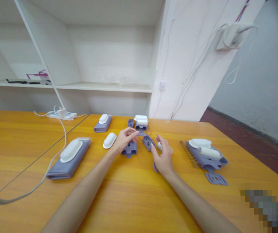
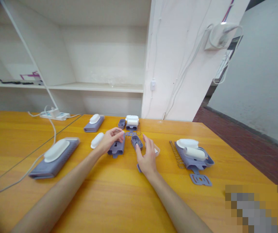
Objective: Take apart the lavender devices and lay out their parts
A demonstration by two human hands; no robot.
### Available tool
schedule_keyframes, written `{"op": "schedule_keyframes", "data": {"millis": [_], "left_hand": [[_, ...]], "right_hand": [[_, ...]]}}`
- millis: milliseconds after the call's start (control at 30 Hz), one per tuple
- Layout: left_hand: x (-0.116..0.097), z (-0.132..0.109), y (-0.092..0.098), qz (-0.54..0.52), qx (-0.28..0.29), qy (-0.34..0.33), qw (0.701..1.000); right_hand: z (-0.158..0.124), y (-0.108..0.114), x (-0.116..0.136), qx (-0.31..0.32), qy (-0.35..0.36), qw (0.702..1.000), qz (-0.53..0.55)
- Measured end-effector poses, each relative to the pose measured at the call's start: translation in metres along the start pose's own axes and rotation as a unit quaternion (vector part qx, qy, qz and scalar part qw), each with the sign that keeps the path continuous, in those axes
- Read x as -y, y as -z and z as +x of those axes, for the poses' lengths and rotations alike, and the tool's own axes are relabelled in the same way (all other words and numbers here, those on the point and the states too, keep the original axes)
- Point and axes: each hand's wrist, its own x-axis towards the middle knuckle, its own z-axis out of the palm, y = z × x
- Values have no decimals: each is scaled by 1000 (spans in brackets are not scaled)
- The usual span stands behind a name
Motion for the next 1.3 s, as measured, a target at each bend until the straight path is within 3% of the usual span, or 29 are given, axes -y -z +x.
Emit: {"op": "schedule_keyframes", "data": {"millis": [167, 367, 500, 567, 667, 733, 800, 900, 1067, 1167, 1300], "left_hand": [[-9, -4, -2, 28, 44, -9, 999], [-5, -3, 0, 41, 81, -6, 996], [-5, -2, -2, 107, 62, -27, 992], [-8, -4, -6, 205, 33, -60, 976], [-12, -11, -11, 410, -34, -107, 905], [-13, -16, -13, 502, -83, -71, 858], [-12, -18, -13, 526, -106, -1, 844], [-12, -15, -6, 517, -91, 79, 848], [-32, -9, 2, 583, -51, 148, 797], [-49, -11, -10, 525, -67, 136, 837], [-52, -15, -38, 383, -117, 51, 915]], "right_hand": [[0, -1, 1, 34, 27, 999, -14], [-3, -3, -5, 71, 53, 994, -60], [-5, -5, -8, 92, 59, 990, -94], [-5, -5, -9, 95, 62, 988, -102], [-5, -5, -9, 97, 67, 987, -105], [-5, -5, -8, 95, 67, 988, -106], [-5, -4, -7, 94, 65, 988, -106], [-5, -3, -4, 88, 68, 989, -98], [-6, 2, 7, 71, 119, 989, -62], [-7, 3, 19, 88, 144, 985, -30], [-3, 5, 37, 104, 117, 988, 7]]}}
